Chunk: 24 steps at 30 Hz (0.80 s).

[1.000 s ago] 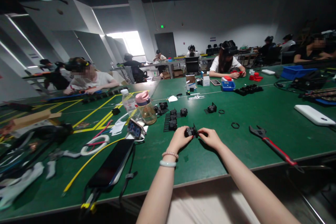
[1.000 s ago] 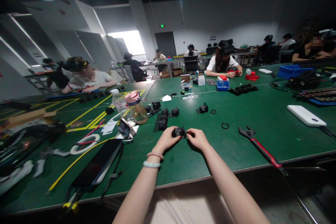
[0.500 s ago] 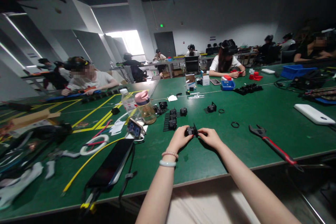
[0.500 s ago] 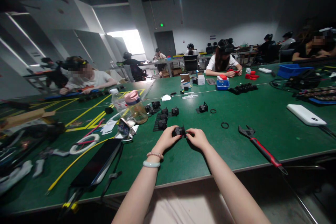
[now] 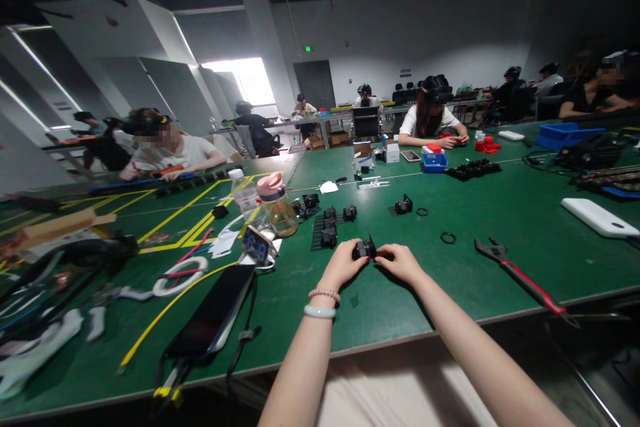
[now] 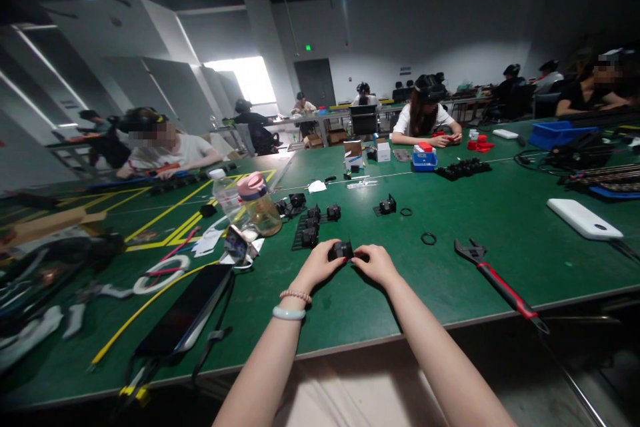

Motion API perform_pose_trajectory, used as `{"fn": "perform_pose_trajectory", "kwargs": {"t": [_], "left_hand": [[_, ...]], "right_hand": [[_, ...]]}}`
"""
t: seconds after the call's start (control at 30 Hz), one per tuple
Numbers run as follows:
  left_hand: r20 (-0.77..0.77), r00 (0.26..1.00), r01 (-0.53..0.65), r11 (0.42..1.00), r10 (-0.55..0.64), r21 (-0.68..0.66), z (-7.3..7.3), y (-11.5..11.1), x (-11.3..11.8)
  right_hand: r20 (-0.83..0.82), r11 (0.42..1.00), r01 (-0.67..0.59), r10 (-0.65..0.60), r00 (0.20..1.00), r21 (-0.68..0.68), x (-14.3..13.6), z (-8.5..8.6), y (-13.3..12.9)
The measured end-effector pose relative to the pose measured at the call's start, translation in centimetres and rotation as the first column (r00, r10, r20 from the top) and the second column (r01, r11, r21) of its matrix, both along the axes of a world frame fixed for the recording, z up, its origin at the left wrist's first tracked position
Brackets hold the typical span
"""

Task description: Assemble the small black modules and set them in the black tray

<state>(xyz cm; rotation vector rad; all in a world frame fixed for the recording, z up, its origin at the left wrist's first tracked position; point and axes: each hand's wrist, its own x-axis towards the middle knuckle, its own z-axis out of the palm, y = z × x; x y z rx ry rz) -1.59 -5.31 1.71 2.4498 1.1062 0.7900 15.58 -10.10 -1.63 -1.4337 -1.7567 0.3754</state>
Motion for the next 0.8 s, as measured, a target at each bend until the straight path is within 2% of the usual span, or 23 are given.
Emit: {"fn": "perform_pose_trajectory", "kwargs": {"t": [0.53,0.8], "left_hand": [[-0.022,0.999,0.024,1.0,-0.025,-0.015,0.47,-0.39,0.12],[-0.029,0.999,0.024,1.0,-0.024,-0.02,0.36,-0.31,0.02]], "right_hand": [[0.022,1.0,0.021,-0.021,1.0,0.023,-0.12,0.3,-0.1],[-0.141,0.999,0.017,-0.022,0.99,-0.034,-0.09,-0.03,-0.03]]}}
